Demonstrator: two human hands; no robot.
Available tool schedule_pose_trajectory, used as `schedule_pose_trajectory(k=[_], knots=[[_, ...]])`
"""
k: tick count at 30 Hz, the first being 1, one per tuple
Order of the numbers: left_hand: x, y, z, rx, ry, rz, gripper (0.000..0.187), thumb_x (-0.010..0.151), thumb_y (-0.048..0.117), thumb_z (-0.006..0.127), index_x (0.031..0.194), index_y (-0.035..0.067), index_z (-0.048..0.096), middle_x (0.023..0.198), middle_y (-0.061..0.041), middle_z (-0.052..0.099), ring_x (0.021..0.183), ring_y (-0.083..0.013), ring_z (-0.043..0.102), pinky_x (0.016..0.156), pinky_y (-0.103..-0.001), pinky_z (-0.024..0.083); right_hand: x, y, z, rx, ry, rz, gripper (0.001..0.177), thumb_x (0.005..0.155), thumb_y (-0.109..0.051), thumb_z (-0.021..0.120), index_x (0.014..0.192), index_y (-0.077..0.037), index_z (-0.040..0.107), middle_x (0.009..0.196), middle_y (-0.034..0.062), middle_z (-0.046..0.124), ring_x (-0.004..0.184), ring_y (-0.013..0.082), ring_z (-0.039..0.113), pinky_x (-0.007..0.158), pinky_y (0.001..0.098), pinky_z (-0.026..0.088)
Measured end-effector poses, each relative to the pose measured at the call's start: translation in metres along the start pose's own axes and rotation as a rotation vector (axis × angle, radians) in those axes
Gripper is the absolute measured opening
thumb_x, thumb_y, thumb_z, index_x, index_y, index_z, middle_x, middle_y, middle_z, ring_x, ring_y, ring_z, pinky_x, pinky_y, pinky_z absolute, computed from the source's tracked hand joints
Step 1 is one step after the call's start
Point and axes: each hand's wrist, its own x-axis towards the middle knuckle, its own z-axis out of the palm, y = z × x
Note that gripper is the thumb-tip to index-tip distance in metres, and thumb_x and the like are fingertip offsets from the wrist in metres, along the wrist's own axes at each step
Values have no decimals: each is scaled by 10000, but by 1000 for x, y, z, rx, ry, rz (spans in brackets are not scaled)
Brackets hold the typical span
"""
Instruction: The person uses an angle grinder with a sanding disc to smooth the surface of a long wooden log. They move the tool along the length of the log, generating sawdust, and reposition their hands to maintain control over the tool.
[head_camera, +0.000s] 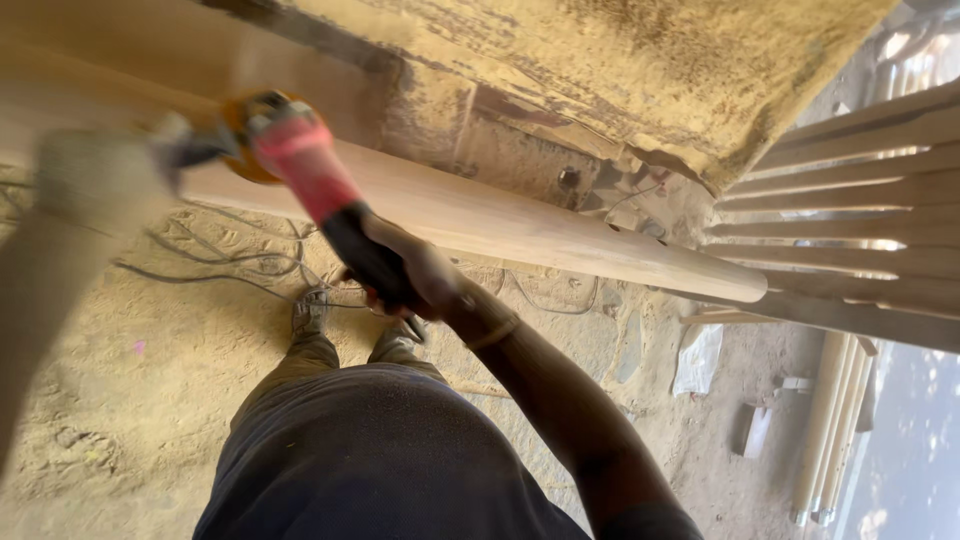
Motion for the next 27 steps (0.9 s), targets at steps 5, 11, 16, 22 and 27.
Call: schedule_pose_trajectory(k=[5,11,16,22,27], knots=[[16,1,-4,48,-10,-73,274,1036,426,416,1109,224,585,665,-33,641,585,-219,672,544,-381,539,68,-40,65,-51,-158,2,722,956,-612,519,1228,57,506,917,169,678,545,183,628,357,280,454],[34,8,-3,-56,-48,42,324,1045,476,416,1143,239,615,728,-41,676,619,-219,686,548,-382,537,35,-27,38,63,-133,-19,709,929,-617,549,1227,26,527,937,152,708,565,176,633,382,281,458],[81,99,-9,-257,-81,257,367,1051,517,416,1170,252,640,779,-49,705,648,-219,698,552,-383,535,-73,22,-46,254,143,-116,738,957,-658,527,1086,67,583,759,108,645,443,140,549,333,252,407],[122,365,-37,-224,1,634,200,1063,307,472,1212,296,604,797,-23,600,658,-138,567,580,-320,454,-213,93,-166,510,331,-331,718,1023,-621,513,1048,96,544,677,70,575,404,122,440,297,238,343],[118,457,-63,-10,85,756,153,1038,234,513,1163,192,591,762,-22,558,575,-112,492,474,-271,446,-251,122,-222,657,376,-484,602,1020,-570,481,1137,17,549,930,161,604,489,114,485,315,187,341]])
